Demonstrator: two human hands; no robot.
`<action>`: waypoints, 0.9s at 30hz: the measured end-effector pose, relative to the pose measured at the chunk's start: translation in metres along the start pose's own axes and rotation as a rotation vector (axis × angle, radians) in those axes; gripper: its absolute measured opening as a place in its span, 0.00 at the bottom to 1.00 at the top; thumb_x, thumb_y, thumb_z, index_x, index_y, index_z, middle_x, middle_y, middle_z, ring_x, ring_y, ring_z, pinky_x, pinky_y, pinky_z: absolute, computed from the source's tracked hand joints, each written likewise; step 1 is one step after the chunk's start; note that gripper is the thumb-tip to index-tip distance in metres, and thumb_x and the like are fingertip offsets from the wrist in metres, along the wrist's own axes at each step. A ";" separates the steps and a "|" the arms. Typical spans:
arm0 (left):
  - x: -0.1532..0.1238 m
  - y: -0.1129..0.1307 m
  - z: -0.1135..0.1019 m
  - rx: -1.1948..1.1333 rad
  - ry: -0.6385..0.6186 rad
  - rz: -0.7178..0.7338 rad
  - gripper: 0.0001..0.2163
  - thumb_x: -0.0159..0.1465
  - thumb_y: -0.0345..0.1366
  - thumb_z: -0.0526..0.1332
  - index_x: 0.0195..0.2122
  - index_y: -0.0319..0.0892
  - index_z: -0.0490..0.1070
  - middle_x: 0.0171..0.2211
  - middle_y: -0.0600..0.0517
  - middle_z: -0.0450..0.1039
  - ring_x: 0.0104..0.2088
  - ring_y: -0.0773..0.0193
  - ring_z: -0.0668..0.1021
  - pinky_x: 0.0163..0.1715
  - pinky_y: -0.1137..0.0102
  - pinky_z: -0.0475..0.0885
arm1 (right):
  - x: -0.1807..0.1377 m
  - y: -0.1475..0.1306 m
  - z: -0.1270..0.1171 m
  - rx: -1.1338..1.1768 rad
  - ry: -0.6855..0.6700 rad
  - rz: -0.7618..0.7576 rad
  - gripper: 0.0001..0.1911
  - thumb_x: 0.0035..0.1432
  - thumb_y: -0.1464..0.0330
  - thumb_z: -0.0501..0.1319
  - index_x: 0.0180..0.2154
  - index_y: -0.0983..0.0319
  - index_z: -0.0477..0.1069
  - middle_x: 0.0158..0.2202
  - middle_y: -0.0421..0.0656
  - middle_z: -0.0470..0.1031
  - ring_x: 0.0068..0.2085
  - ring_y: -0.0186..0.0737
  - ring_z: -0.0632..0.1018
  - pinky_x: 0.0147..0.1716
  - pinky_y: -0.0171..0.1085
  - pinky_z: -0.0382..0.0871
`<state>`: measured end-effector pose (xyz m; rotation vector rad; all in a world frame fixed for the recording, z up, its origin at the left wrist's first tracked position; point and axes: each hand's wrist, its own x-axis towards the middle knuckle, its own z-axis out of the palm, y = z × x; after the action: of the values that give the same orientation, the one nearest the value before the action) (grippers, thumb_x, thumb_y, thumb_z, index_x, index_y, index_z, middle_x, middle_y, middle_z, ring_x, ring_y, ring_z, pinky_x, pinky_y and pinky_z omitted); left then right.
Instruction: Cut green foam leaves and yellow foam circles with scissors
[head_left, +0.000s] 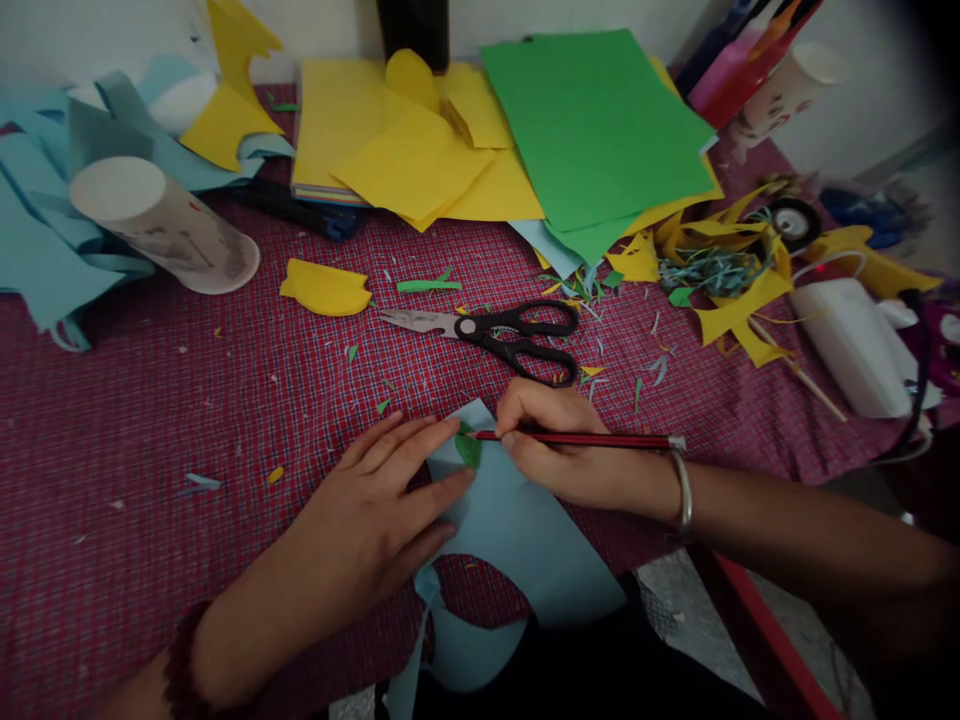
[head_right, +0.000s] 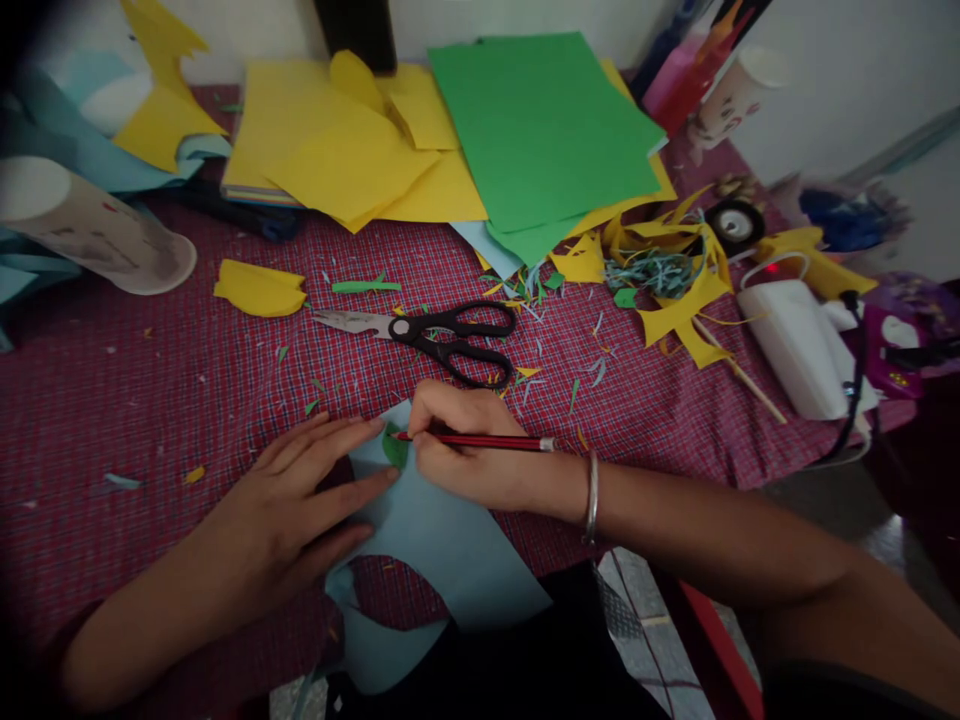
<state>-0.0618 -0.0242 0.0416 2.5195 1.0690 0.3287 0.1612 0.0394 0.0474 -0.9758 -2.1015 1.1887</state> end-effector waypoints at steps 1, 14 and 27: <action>0.000 0.000 0.000 -0.002 0.001 0.002 0.15 0.63 0.33 0.60 0.51 0.46 0.69 0.62 0.42 0.57 0.60 0.49 0.63 0.58 0.47 0.60 | 0.000 0.000 0.001 -0.005 -0.001 -0.001 0.06 0.51 0.77 0.53 0.26 0.62 0.62 0.21 0.34 0.63 0.22 0.29 0.66 0.22 0.30 0.57; 0.003 0.001 -0.014 -0.189 -0.011 -0.034 0.13 0.63 0.34 0.60 0.49 0.47 0.71 0.60 0.45 0.61 0.59 0.51 0.65 0.58 0.48 0.59 | 0.003 0.013 -0.005 0.699 0.192 0.187 0.05 0.57 0.75 0.53 0.32 0.60 0.63 0.20 0.32 0.64 0.20 0.28 0.63 0.19 0.30 0.54; 0.055 0.017 -0.033 0.035 -0.274 -0.120 0.07 0.64 0.27 0.54 0.38 0.42 0.70 0.35 0.51 0.68 0.34 0.62 0.72 0.35 0.67 0.70 | 0.007 0.016 -0.020 1.036 0.122 0.274 0.03 0.54 0.74 0.55 0.30 0.61 0.65 0.18 0.32 0.64 0.18 0.27 0.62 0.17 0.28 0.56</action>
<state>-0.0253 0.0135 0.0826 2.4272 1.1150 -0.0684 0.1769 0.0601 0.0434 -0.7760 -0.9845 1.9666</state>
